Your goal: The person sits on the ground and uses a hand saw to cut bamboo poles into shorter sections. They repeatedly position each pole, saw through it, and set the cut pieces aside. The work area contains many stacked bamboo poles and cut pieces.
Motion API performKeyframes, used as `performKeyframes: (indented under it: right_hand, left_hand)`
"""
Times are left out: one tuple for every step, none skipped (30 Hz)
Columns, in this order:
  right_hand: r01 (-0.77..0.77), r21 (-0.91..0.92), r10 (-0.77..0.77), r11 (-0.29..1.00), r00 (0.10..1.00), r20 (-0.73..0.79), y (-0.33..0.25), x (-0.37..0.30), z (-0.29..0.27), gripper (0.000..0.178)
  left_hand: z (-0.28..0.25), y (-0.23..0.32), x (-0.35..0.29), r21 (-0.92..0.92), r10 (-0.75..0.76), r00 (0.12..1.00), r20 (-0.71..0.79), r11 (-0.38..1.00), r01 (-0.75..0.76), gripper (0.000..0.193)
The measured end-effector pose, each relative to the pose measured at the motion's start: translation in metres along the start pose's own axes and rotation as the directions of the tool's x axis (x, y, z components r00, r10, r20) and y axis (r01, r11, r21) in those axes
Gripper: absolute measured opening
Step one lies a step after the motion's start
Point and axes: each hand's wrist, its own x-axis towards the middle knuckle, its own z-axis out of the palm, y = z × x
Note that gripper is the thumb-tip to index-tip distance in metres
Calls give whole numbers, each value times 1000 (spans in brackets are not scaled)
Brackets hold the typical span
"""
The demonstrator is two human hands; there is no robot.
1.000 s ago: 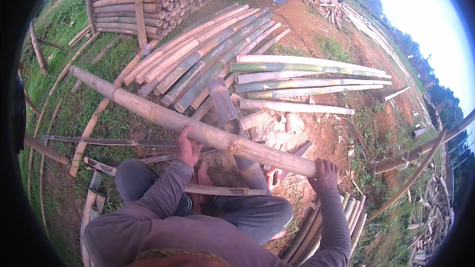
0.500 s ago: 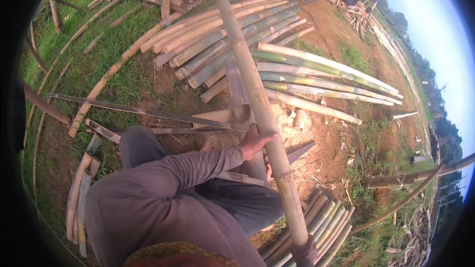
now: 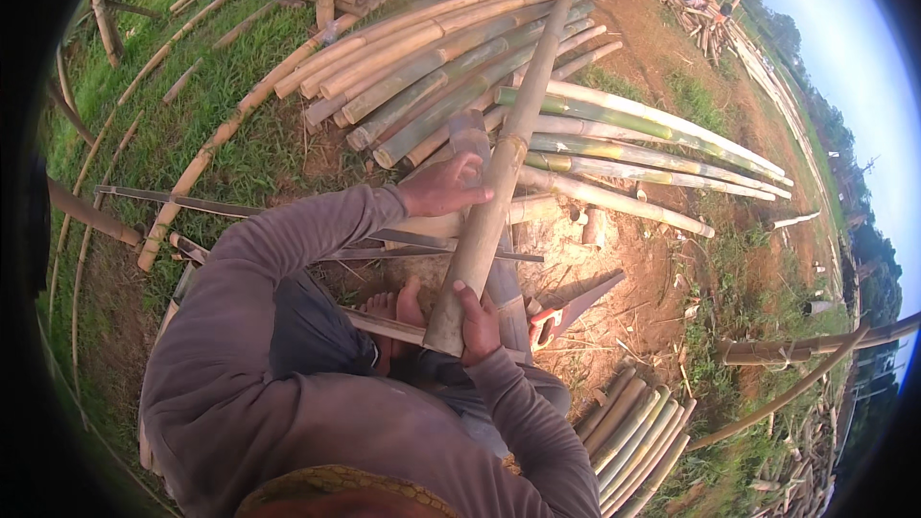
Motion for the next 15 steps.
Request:
performKeyframes:
  right_hand:
    - [-31,28,29,999,998,61,-4,17,28,44]
    - [-59,64,52,996,992,113,-7,35,52,46]
    - [8,92,-18,996,994,110,-4,52,75,48]
    - [68,122,-82,990,991,111,0,71,96,50]
    - [77,61,-83,995,991,103,-1,94,113,55]
    - [104,41,-108,994,990,92,8,125,120,63]
    - [208,-20,-202,978,967,154,11,148,131,64]
    - [118,-131,-103,984,988,115,6,168,143,64]
    - [105,-155,-76,982,980,183,2,187,145,65]
    - [212,-364,-145,907,969,203,-12,184,156,66]
    - [330,-461,-238,824,939,247,-21,179,154,62]
    - [440,-544,-324,714,897,300,-26,176,149,58]
    - [540,-608,-390,582,841,374,-24,171,144,55]
    - [550,-598,-379,583,835,398,-15,167,130,56]
    - [548,-603,-381,580,837,394,0,164,100,58]
  left_hand:
    - [-13,-15,-21,99,-1,999,37,995,-3,101]
    - [-24,-22,-42,12,-137,981,139,991,137,102]
    - [-38,-19,-64,-54,-257,934,248,959,278,104]
    - [-52,-11,-88,-200,-320,902,290,901,384,105]
    - [-65,-7,-107,-338,-374,865,334,809,481,107]
    - [-73,-16,-110,-340,-363,880,308,822,458,104]
    - [-81,-32,-116,-345,-370,888,275,824,450,101]
    - [-86,-46,-123,-352,-388,891,235,821,450,98]
    - [-93,-62,-113,-390,-429,894,132,806,444,94]
    - [-107,-78,-102,-428,-478,878,15,791,438,90]
    - [-119,-83,-95,-349,-459,880,-122,850,395,88]
    - [-132,-89,-86,-258,-419,873,-248,898,357,85]
    - [-153,-126,-72,-1,-275,883,-381,955,297,88]
    - [-172,-160,-58,265,-94,882,-462,934,238,91]
    - [-172,-166,-36,319,-113,889,-444,907,275,87]
